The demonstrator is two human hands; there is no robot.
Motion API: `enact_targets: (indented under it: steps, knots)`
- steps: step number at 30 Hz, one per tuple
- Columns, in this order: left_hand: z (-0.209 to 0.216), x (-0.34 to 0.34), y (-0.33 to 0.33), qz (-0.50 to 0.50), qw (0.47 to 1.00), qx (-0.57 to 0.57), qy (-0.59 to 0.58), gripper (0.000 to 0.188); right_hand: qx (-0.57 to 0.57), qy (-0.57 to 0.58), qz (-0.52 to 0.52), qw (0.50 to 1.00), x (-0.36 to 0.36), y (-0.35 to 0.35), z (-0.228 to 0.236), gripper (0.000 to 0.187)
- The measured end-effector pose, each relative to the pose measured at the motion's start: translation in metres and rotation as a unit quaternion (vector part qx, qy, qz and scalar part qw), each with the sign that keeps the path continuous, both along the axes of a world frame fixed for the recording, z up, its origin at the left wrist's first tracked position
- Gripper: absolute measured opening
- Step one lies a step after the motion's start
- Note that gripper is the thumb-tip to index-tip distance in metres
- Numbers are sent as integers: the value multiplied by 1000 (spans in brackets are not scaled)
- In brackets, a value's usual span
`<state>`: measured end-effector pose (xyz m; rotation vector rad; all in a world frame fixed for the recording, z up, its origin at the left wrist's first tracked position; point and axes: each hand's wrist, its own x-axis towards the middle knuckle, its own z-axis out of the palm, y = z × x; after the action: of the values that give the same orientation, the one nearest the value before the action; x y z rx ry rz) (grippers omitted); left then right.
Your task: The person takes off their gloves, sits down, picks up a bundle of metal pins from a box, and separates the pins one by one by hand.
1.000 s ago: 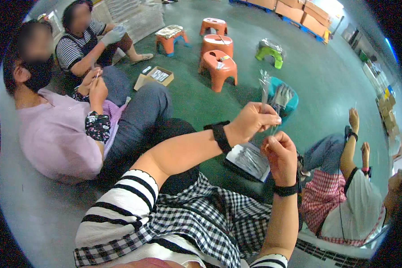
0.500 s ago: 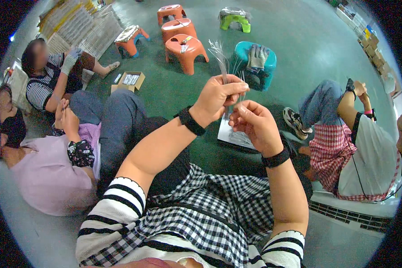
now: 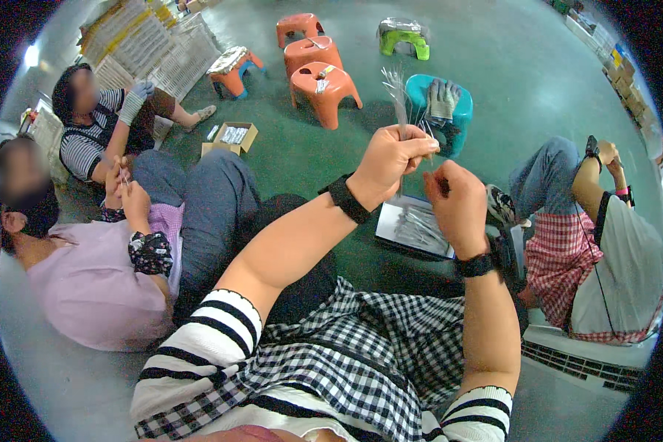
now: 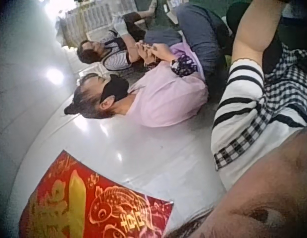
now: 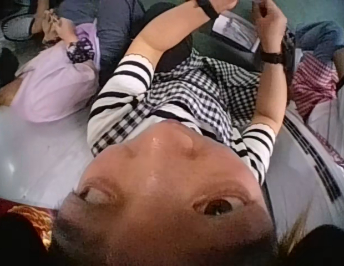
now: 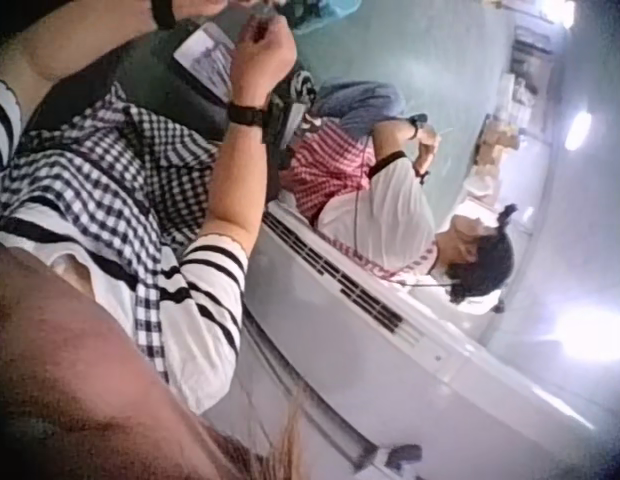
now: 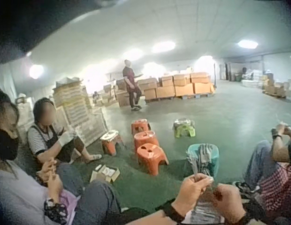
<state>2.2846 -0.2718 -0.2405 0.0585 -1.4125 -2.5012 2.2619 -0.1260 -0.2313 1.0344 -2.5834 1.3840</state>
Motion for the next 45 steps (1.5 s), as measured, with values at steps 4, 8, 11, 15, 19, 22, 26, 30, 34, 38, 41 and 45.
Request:
enact_targets:
  steps: [4,8,11,15,19,22,26,30,34,38,41,45]
  knots:
    - [3,-6,3,3,1000,13,-7,7,8,110,0,994,-3,3,1,17]
    - [4,-9,0,-22,999,41,7,7,-139,-231,67,961,-7,3,1,21]
    - [6,-9,4,-25,999,34,6,7,-234,-367,90,896,-10,13,-3,24]
    - [4,-6,3,-19,999,25,-10,7,-236,-403,122,876,-15,18,-9,23]
    - [0,-2,-3,-27,999,31,-17,8,-250,-464,140,838,-10,19,-9,24]
    - [0,3,-7,-55,998,39,-9,9,-271,-534,159,785,-7,18,-9,26]
    - [1,9,-8,-88,995,52,-18,9,-284,-533,249,757,-6,16,-19,28]
    - [1,15,-11,-115,992,52,2,8,-295,-547,287,729,6,10,-17,27]
    - [8,15,-5,-117,992,51,11,8,-323,-514,302,735,6,10,-22,25]
    - [4,11,-8,-118,991,66,12,8,-348,-517,288,727,8,6,-26,26]
    - [1,9,-3,-112,992,60,-2,8,-340,-519,265,738,6,9,-35,29]
    - [-2,6,1,-94,995,35,-19,8,-332,-502,260,755,0,18,-39,28]
